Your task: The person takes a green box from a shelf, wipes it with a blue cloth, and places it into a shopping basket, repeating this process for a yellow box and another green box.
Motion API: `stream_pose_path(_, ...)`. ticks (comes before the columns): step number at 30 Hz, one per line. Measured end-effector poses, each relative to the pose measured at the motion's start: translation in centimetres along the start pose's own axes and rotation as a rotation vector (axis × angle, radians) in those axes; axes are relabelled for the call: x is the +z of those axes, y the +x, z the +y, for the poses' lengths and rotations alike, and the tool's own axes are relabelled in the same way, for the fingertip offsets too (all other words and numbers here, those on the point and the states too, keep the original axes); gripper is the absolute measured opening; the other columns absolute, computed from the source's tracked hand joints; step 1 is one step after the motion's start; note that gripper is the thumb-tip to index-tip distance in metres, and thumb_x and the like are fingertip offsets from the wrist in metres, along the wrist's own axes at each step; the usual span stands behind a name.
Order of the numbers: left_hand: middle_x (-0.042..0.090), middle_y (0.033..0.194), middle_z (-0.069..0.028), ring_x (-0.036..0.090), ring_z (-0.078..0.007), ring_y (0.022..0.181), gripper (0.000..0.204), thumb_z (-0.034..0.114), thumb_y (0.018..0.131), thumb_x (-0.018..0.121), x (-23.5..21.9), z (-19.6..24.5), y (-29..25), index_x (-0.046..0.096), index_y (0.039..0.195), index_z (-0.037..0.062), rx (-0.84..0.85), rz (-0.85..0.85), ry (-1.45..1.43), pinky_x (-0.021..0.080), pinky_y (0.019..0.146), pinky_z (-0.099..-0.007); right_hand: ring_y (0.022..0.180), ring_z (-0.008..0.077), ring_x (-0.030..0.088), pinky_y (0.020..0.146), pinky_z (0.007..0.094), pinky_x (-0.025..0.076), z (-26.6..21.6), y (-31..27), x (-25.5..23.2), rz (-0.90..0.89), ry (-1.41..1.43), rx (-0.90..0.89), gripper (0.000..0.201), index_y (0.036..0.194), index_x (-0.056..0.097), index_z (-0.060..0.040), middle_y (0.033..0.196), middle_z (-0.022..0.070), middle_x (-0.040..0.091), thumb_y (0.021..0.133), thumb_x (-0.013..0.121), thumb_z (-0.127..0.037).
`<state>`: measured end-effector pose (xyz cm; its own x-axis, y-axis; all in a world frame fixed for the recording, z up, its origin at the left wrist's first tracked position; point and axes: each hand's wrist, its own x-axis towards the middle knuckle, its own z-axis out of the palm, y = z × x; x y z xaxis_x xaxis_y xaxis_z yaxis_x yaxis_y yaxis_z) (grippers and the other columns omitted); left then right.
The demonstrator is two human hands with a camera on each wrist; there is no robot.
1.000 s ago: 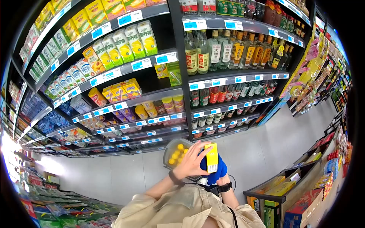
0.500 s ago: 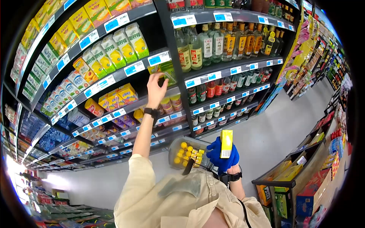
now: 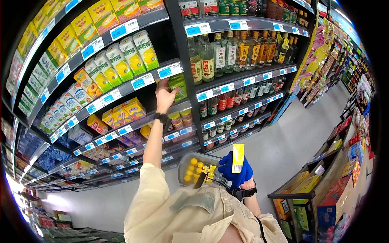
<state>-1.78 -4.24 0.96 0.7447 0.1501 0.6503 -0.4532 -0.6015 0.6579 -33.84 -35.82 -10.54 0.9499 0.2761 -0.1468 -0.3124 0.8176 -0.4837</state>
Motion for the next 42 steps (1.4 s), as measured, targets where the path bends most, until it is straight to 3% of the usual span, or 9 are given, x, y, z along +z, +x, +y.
stream_pose_path(2, 0.061, 0.115, -0.0195, 0.067, -0.0347, 0.100, 0.055, 0.011, 0.072, 0.085, -1.6, 1.7, -0.6, 0.063, 0.122, 0.0032, 0.016, 0.011, 0.055, 0.055, 0.086, -0.0412, 0.107, 0.0395, 0.064, 0.083, 0.0440, 0.056, 0.2, 0.1, 0.6, 0.035, 0.013, 0.022, 0.055, 0.137, 0.048, -0.0016, 0.128, 0.0258, 0.058, 0.105, 0.042, -0.045)
stream_pose_path(4, 0.061, 0.112, -0.0196, 0.067, -0.0375, 0.098, 0.057, 0.014, 0.072, 0.085, -3.1, 2.1, -1.1, 0.063, 0.124, 0.0046, 0.064, 0.011, 0.114, 0.055, 0.085, -0.0426, 0.110, 0.0356, 0.064, 0.092, 0.0426, 0.055, -0.2, 0.0, 1.2, -0.085, -0.535, -0.108, 0.050, 0.139, 0.047, -0.0006, 0.127, 0.0221, 0.060, 0.105, 0.045, -0.037)
stream_pose_path(9, 0.061, 0.108, -0.0188, 0.067, -0.0375, 0.093, 0.054, 0.025, 0.071, 0.088, -4.3, -1.0, -0.7, 0.067, 0.117, 0.0075, 0.044, 0.119, 0.284, 0.056, 0.082, -0.0437, 0.112, 0.0375, 0.063, 0.098, 0.0429, 0.054, 0.7, 0.7, 0.7, -0.012, 0.043, 0.029, 0.050, 0.139, 0.044, 0.0026, 0.129, 0.0215, 0.058, 0.105, 0.046, -0.033)
stream_pose_path(12, 0.062, 0.111, -0.0184, 0.067, -0.0360, 0.091, 0.060, 0.029, 0.069, 0.090, -5.0, -1.4, -0.6, 0.066, 0.119, 0.0070, 0.188, 0.096, 0.346, 0.056, 0.081, -0.0426, 0.113, 0.0385, 0.063, 0.096, 0.0445, 0.055, 0.8, 1.0, 0.6, -0.037, 0.013, 0.040, 0.054, 0.140, 0.044, 0.0024, 0.131, 0.0238, 0.057, 0.104, 0.045, -0.039)
stream_pose_path(16, 0.066, 0.102, -0.0174, 0.067, -0.0303, 0.091, 0.064, 0.021, 0.074, 0.079, -7.7, -2.4, 1.3, 0.057, 0.133, 0.0091, -0.008, -0.442, 0.151, 0.054, 0.084, -0.0406, 0.113, 0.0374, 0.064, 0.094, 0.0438, 0.056, 1.1, 1.2, 0.5, -0.024, -0.047, 0.040, 0.058, 0.139, 0.045, 0.0034, 0.131, 0.0254, 0.058, 0.104, 0.045, -0.042)
stream_pose_path(19, 0.064, 0.116, -0.0155, 0.067, -0.0273, 0.091, 0.064, 0.025, 0.078, 0.082, -9.0, -0.2, 2.4, 0.055, 0.134, 0.0082, -0.084, -0.531, 0.271, 0.055, 0.084, -0.0401, 0.112, 0.0355, 0.065, 0.094, 0.0423, 0.056, 0.9, 1.1, 1.2, -0.053, -0.069, 0.052, 0.059, 0.138, 0.045, 0.0050, 0.130, 0.0253, 0.059, 0.104, 0.045, -0.042)
stream_pose_path(25, 0.062, 0.129, -0.0170, 0.057, -0.0351, 0.122, 0.080, 0.049, 0.070, 0.087, -6.5, -2.3, 0.8, 0.058, 0.132, 0.0073, 0.167, -0.148, 0.365, 0.049, 0.101, -0.0458, 0.116, 0.0384, 0.062, 0.096, 0.0450, 0.054, 0.6, 1.1, 0.9, -0.088, -0.005, 0.077, 0.055, 0.140, 0.045, 0.0008, 0.130, 0.0241, 0.058, 0.105, 0.044, -0.041)
stream_pose_path(37, 0.067, 0.110, -0.0179, 0.071, -0.0305, 0.098, 0.062, 0.020, 0.075, 0.087, -5.7, -2.2, 1.1, 0.061, 0.128, 0.0035, -0.128, -0.350, 0.112, 0.057, 0.086, -0.0393, 0.114, 0.0369, 0.063, 0.095, 0.0432, 0.055, 0.8, 0.8, 1.0, -0.088, -0.004, 0.050, 0.054, 0.139, 0.045, 0.0019, 0.131, 0.0260, 0.057, 0.103, 0.046, -0.038)
stream_pose_path(42, 0.065, 0.104, -0.0159, 0.068, -0.0297, 0.093, 0.055, 0.019, 0.075, 0.086, -2.9, -0.9, 0.8, 0.060, 0.122, 0.0039, 0.006, -0.261, 0.101, 0.055, 0.083, -0.0396, 0.115, 0.0349, 0.063, 0.096, 0.0413, 0.055, 0.3, 0.3, 1.3, -0.092, -0.022, 0.029, 0.055, 0.139, 0.045, 0.0019, 0.130, 0.0256, 0.057, 0.103, 0.047, -0.040)
